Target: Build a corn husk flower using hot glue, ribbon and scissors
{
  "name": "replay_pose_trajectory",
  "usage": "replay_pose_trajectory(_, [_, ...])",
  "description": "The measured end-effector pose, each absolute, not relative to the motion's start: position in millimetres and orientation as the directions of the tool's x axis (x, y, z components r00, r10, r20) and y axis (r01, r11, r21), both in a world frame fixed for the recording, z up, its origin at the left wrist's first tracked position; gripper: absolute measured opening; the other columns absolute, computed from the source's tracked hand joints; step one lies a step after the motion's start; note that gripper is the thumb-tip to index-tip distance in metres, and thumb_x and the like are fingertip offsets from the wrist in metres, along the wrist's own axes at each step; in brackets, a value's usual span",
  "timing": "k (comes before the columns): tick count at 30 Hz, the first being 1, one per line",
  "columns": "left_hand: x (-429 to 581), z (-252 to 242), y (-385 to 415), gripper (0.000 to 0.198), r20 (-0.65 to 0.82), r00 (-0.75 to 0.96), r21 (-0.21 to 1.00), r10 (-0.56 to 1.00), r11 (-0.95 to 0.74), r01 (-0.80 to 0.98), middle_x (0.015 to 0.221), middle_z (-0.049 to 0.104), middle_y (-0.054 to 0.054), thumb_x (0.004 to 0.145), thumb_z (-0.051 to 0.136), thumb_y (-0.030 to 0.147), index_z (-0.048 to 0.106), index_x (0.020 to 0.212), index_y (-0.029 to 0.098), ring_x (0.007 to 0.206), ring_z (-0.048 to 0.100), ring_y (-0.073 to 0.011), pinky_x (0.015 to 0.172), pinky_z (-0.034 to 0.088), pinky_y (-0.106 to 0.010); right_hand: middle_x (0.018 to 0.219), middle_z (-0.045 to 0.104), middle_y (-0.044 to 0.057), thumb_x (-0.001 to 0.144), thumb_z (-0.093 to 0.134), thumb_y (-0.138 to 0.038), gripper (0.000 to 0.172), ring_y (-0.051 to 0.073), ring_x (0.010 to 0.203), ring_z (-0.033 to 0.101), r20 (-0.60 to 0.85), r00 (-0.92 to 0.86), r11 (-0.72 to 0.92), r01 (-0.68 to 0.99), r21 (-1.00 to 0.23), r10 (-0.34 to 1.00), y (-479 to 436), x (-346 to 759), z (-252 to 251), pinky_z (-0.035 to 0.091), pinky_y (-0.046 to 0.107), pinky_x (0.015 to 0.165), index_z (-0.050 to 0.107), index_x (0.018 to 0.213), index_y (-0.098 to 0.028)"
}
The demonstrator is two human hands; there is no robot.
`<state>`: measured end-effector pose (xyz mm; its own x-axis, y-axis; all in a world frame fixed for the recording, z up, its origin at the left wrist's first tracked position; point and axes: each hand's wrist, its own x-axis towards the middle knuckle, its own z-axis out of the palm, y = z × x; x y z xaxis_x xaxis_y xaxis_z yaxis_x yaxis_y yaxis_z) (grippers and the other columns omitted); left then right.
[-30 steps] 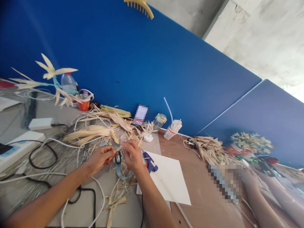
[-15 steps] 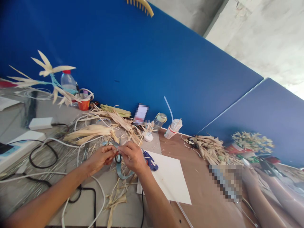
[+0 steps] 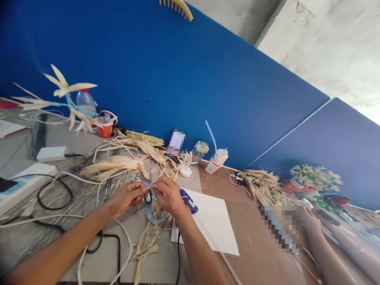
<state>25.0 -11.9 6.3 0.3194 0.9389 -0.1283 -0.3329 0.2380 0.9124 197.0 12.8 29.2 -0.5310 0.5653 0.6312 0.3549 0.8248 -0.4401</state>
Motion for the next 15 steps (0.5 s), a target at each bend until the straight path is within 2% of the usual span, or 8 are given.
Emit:
replay_pose_trajectory(6, [25.2, 6.9, -11.4, 0.021, -0.134, 0.314, 0.91, 0.94, 0.242, -0.336, 0.043, 0.039, 0.009, 0.065, 0.065, 0.032, 0.053, 0.061, 0.016, 0.038, 0.024, -0.0042, 0.042, 0.016, -0.022, 0.075, 0.062, 0.005, 0.085, 0.05, -0.018, 0.013, 0.016, 0.072, 0.057, 0.624, -0.515, 0.809, 0.377, -0.451, 0.588, 10.7, 194.6, 30.0, 0.047, 0.029, 0.066, 0.064, 0.086, -0.02])
replay_pose_trajectory(9, [24.6, 8.1, -12.1, 0.023, -0.133, 0.314, 0.906, 0.94, 0.244, -0.347, 0.043, 0.038, 0.009, 0.065, 0.065, 0.034, 0.052, 0.06, 0.016, 0.038, 0.024, -0.0043, 0.042, 0.016, -0.022, 0.081, 0.062, 0.006, 0.085, 0.051, -0.015, 0.018, 0.017, 0.077, 0.057, 0.631, -0.515, 0.814, 0.38, -0.439, 0.58, 9.5, 196.2, 29.0, 0.047, 0.03, 0.07, 0.062, 0.097, -0.021])
replay_pose_trajectory(12, [23.8, 8.8, -13.1, 0.025, -0.148, 0.332, 0.895, 0.931, 0.269, -0.355, 0.046, 0.042, 0.008, 0.066, 0.066, 0.035, 0.052, 0.062, 0.015, 0.037, 0.024, -0.0036, 0.042, 0.015, -0.022, 0.091, 0.06, 0.007, 0.084, 0.048, -0.011, 0.033, 0.018, 0.084, 0.056, 0.655, -0.515, 0.829, 0.415, -0.375, 0.553, 10.3, 200.8, 25.2, 0.047, 0.031, 0.072, 0.058, 0.113, -0.024])
replay_pose_trajectory(15, [23.0, 8.1, -13.4, 0.026, -0.172, 0.376, 0.883, 0.91, 0.311, -0.351, 0.051, 0.047, 0.006, 0.065, 0.068, 0.035, 0.052, 0.063, 0.015, 0.038, 0.023, -0.0028, 0.042, 0.015, -0.021, 0.087, 0.053, 0.006, 0.082, 0.048, -0.009, 0.037, 0.017, 0.078, 0.052, 0.685, -0.512, 0.828, 0.501, -0.252, 0.518, 12.7, 205.5, 20.4, 0.044, 0.029, 0.066, 0.06, 0.112, -0.027])
